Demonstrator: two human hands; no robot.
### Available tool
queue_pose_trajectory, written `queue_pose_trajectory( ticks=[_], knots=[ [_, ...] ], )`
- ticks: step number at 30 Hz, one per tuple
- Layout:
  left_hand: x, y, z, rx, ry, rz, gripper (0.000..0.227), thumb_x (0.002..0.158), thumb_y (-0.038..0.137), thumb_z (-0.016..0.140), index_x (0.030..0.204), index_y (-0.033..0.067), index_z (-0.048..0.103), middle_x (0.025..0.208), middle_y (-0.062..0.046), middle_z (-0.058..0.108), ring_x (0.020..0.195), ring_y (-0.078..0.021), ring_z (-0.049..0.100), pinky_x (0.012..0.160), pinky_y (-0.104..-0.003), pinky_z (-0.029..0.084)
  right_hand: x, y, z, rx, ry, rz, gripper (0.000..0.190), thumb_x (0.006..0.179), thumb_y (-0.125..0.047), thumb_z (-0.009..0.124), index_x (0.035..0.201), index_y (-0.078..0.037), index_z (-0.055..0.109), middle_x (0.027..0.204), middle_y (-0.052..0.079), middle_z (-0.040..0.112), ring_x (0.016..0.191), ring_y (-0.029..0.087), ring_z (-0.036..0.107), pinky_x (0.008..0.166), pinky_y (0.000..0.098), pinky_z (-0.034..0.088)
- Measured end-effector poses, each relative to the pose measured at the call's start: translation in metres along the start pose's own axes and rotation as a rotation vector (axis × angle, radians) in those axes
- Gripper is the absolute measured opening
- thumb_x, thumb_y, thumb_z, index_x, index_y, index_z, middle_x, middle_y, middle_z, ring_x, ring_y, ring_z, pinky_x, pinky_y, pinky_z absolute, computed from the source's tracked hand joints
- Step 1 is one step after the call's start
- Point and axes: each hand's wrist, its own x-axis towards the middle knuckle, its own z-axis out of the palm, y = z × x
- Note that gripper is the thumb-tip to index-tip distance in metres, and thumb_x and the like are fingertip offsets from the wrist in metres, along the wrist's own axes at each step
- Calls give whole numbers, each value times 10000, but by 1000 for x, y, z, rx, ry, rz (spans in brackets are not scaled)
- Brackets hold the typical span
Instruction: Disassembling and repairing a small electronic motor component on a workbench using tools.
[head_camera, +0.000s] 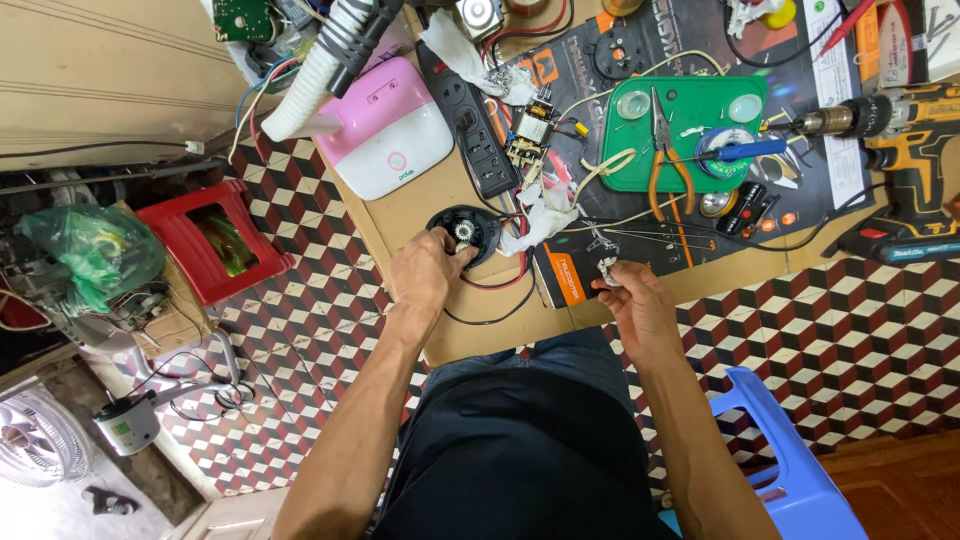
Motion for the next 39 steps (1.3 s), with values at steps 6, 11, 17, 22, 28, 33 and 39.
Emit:
queue_pose_trajectory(
  ticks=[6, 11, 17, 22, 28, 33, 39],
  knots=[
    [2, -2, 7, -27, 36, 3, 373, 789, 413, 830, 951, 86, 754, 879, -154, 744, 817, -354, 716, 710, -472, 550, 1, 2, -1, 2, 14, 6, 157, 939, -124, 683, 1055, -28, 638, 1002, 69, 702, 881, 181, 675, 788, 307, 522],
    [0, -2, 8, 8, 53, 12, 389, 799, 444, 824, 948, 90, 759, 895, -143, 747, 824, -343, 717, 707, -467, 552, 1, -2, 2, -7, 1, 0, 158, 937, -116, 683, 1051, -22, 629, 992, 75, 703, 869, 184, 677, 790, 311, 520],
    [-11, -4, 0, -47, 159, 33, 440, 766, 433, 847, 1004, 79, 742, 901, -127, 748, 789, -330, 713, 660, -448, 547, 2, -8, 7, -16, 13, 8, 147, 929, -110, 684, 1036, -18, 643, 973, 79, 706, 856, 184, 669, 797, 314, 520],
    [-13, -6, -6, -104, 155, 55, 326, 812, 343, 837, 1015, 103, 748, 956, -99, 749, 775, -298, 715, 659, -428, 550, 6, -3, 5, -13, 1, 14, 133, 930, -113, 691, 1022, -26, 652, 954, 74, 696, 861, 179, 671, 809, 315, 524],
    [-7, -4, -9, -19, 91, 117, 268, 810, 292, 825, 1019, 136, 763, 941, -84, 722, 822, -299, 704, 670, -449, 542, 11, 1, 5, 16, 40, 31, 147, 914, -110, 707, 1028, -34, 655, 941, 70, 699, 850, 177, 668, 803, 320, 528],
    [-5, -11, -11, -93, 97, 237, 268, 823, 243, 806, 1057, 125, 747, 955, -72, 702, 861, -295, 703, 708, -440, 544, 11, -2, 4, 31, 30, 27, 147, 911, -105, 709, 1023, -33, 646, 965, 77, 713, 842, 185, 672, 806, 323, 532],
    [-1, -16, -21, -87, -26, 333, 257, 831, 196, 780, 1081, 150, 740, 1006, -78, 668, 912, -323, 680, 746, -462, 543, 14, -5, 6, 15, 18, 8, 138, 923, -107, 701, 1013, -20, 642, 980, 88, 719, 851, 185, 674, 811, 341, 548]
  ],
)
